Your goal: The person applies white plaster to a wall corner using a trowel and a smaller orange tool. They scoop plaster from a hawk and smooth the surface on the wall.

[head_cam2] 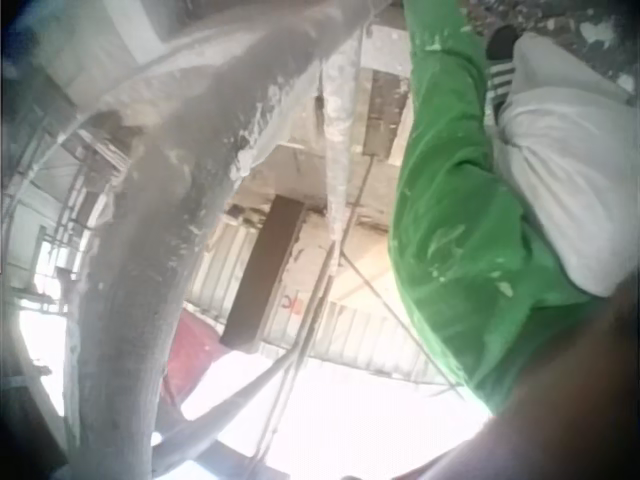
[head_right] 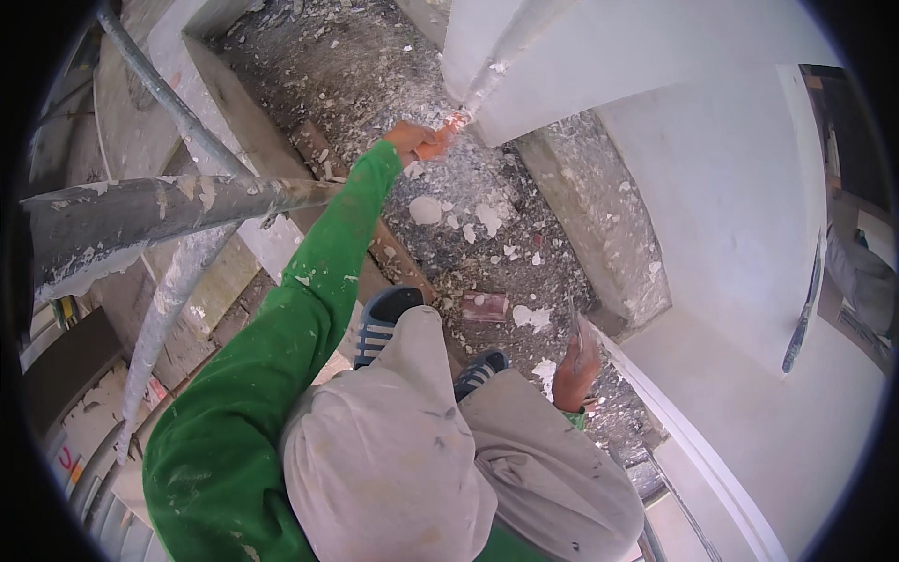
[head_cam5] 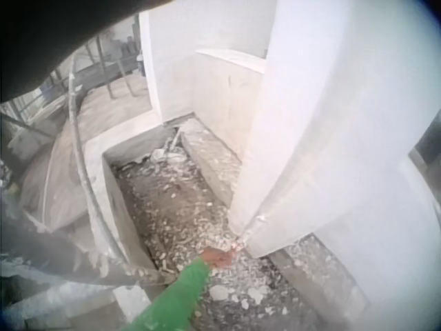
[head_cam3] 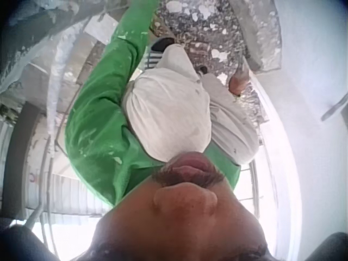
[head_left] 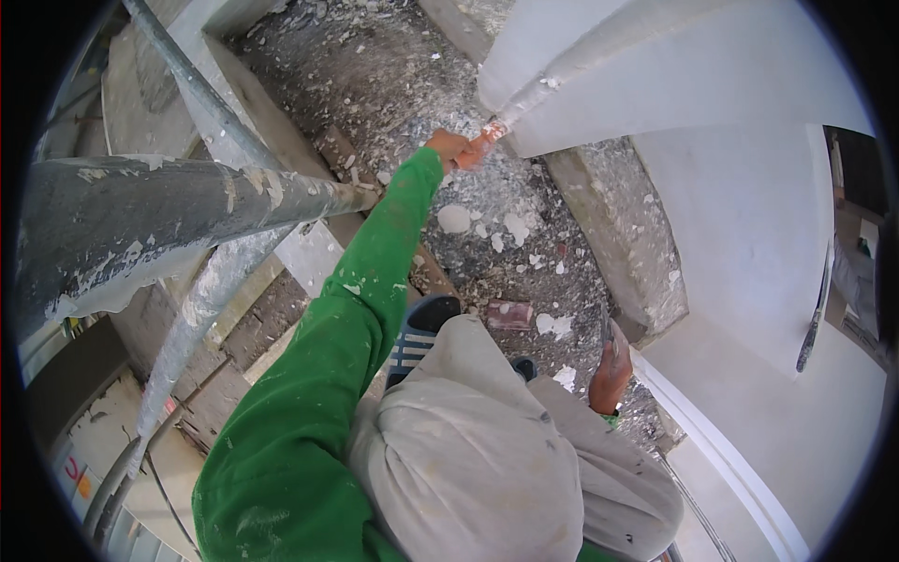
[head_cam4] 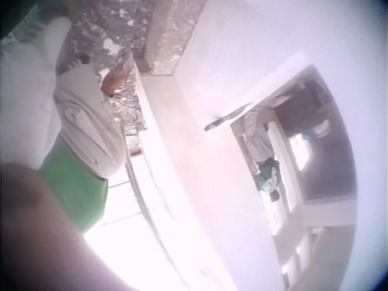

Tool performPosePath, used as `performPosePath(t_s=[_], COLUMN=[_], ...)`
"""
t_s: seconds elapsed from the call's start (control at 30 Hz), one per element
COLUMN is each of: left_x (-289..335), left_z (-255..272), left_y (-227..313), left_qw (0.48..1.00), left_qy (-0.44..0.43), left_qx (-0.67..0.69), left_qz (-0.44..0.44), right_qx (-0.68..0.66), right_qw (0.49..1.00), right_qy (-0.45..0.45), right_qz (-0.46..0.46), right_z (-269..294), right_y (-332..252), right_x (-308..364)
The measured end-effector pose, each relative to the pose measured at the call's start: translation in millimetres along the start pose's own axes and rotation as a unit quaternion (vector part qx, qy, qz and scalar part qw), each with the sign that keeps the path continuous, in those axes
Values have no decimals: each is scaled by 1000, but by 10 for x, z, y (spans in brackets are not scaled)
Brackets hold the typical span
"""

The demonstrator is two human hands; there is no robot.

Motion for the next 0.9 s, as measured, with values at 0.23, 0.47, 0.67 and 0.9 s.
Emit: performPosePath(t_s=[0.23, 0.47, 0.67, 0.9], left_x=[138, -252, -110, -35], left_z=[-208, -110, -314, -270], left_y=[59, 33, -3, 155], left_qw=[980, 970, 984, 974], left_qy=[-155, -32, -165, -107], left_qx=[86, -240, 17, 165], left_qz=[96, -22, 62, 110], right_qx=[-4, -7, -13, -29], right_qw=[1000, 1000, 999, 999], right_qy=[12, 16, 20, 22], right_qz=[1, -26, -27, -10], right_z=[54, 75, 90, 58], right_y=[-47, -13, -6, 53], right_x=[-28, 13, 64, 10])
Point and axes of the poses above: each hand's wrist, its own x-axis away from the middle knuckle, its own z-axis out of the back of the hand, y = z × x, the point moved 4 cm from there along -x, towards the middle knuckle, and after that the axes turned 2 degrees about x, right-handed, at the moved point
